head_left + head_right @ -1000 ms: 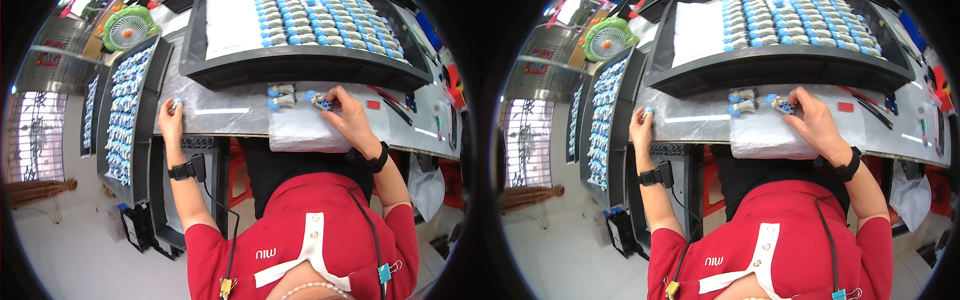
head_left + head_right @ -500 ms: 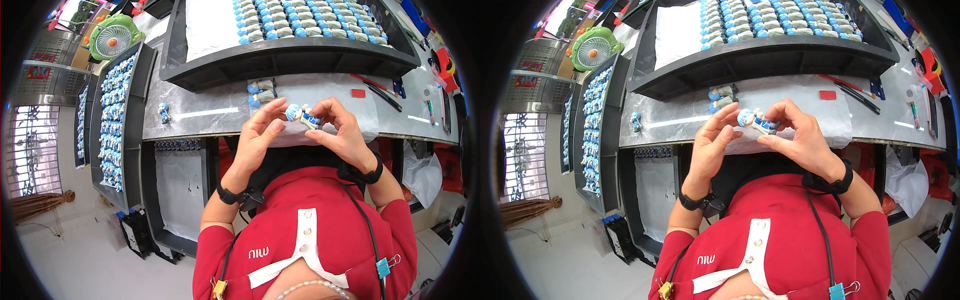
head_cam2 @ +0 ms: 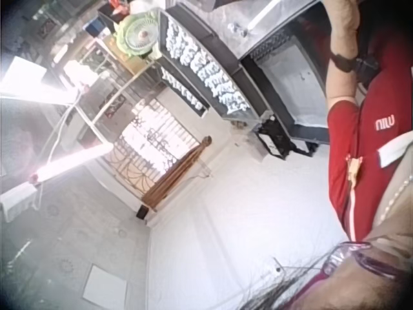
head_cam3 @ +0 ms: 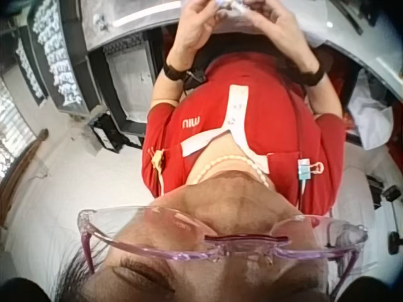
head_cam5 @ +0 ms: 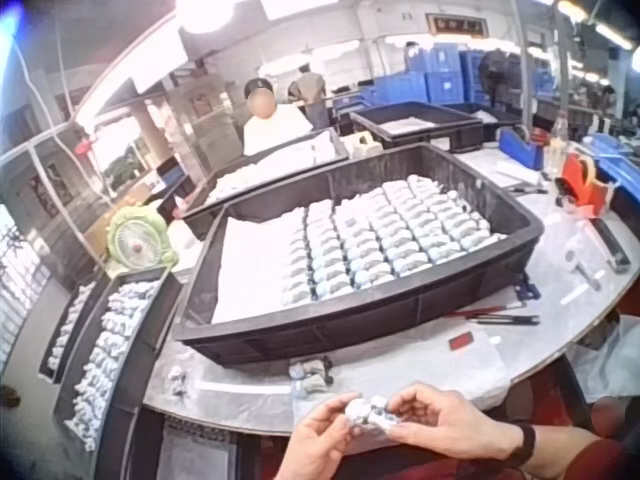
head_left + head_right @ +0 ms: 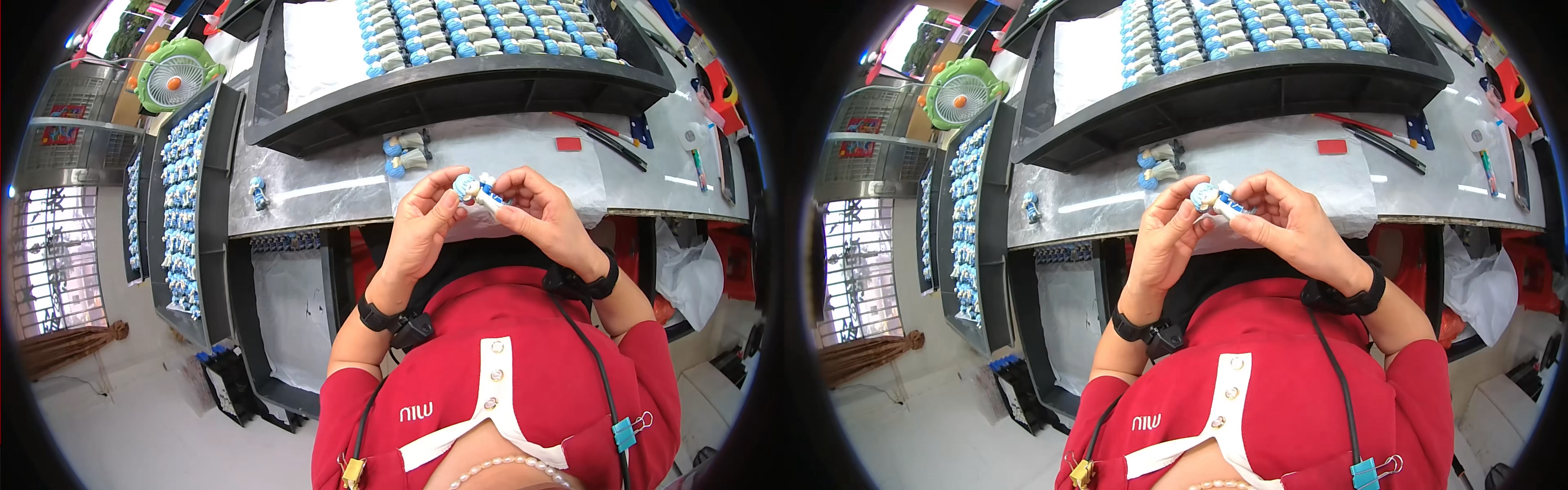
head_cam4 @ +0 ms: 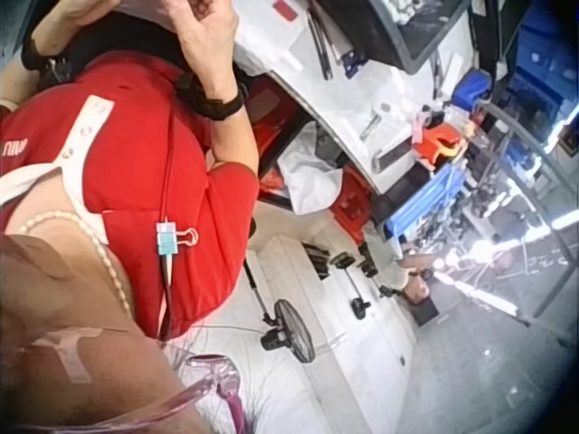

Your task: The person is inspecting and cleaning small blue-haired anime figurines at a production workstation.

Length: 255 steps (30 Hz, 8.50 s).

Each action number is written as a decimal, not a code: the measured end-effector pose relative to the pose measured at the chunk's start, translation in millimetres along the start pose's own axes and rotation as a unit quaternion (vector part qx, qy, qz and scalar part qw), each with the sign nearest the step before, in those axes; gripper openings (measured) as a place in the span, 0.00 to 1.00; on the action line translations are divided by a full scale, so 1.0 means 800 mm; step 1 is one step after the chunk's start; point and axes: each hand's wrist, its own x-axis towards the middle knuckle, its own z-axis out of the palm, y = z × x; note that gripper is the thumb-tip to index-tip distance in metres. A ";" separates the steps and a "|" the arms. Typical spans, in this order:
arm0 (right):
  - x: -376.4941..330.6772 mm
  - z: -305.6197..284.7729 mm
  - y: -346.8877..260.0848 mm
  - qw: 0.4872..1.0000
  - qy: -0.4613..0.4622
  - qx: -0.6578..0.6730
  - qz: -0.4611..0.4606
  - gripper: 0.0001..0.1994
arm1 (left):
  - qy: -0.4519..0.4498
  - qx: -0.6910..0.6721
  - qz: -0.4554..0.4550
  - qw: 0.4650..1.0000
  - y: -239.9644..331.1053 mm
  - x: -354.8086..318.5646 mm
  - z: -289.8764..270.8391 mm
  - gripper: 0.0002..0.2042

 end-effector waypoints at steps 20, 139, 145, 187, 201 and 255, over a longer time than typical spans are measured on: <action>-0.004 0.001 -0.006 0.998 -0.027 0.024 0.044 0.15 | -0.001 -0.096 -0.036 0.995 -0.012 0.003 0.005 0.19; -0.002 0.007 0.008 0.933 0.084 -0.302 -0.175 0.38 | -0.070 -0.201 -0.084 0.974 -0.035 0.002 0.013 0.20; -0.001 0.009 0.008 0.940 0.071 -0.296 -0.156 0.36 | -0.076 -0.230 -0.098 0.965 -0.038 0.000 0.012 0.21; -0.008 -0.011 -0.013 0.900 0.073 -0.323 -0.284 0.20 | -0.021 -0.009 0.006 1.000 -0.008 -0.002 0.032 0.18; -0.009 -0.010 -0.018 0.903 0.047 -0.332 -0.270 0.19 | -0.035 -0.029 0.007 0.999 -0.015 0.001 0.031 0.20; -0.006 -0.008 0.004 0.930 0.044 -0.284 -0.231 0.18 | 0.010 -0.056 0.021 0.998 -0.034 0.013 0.022 0.17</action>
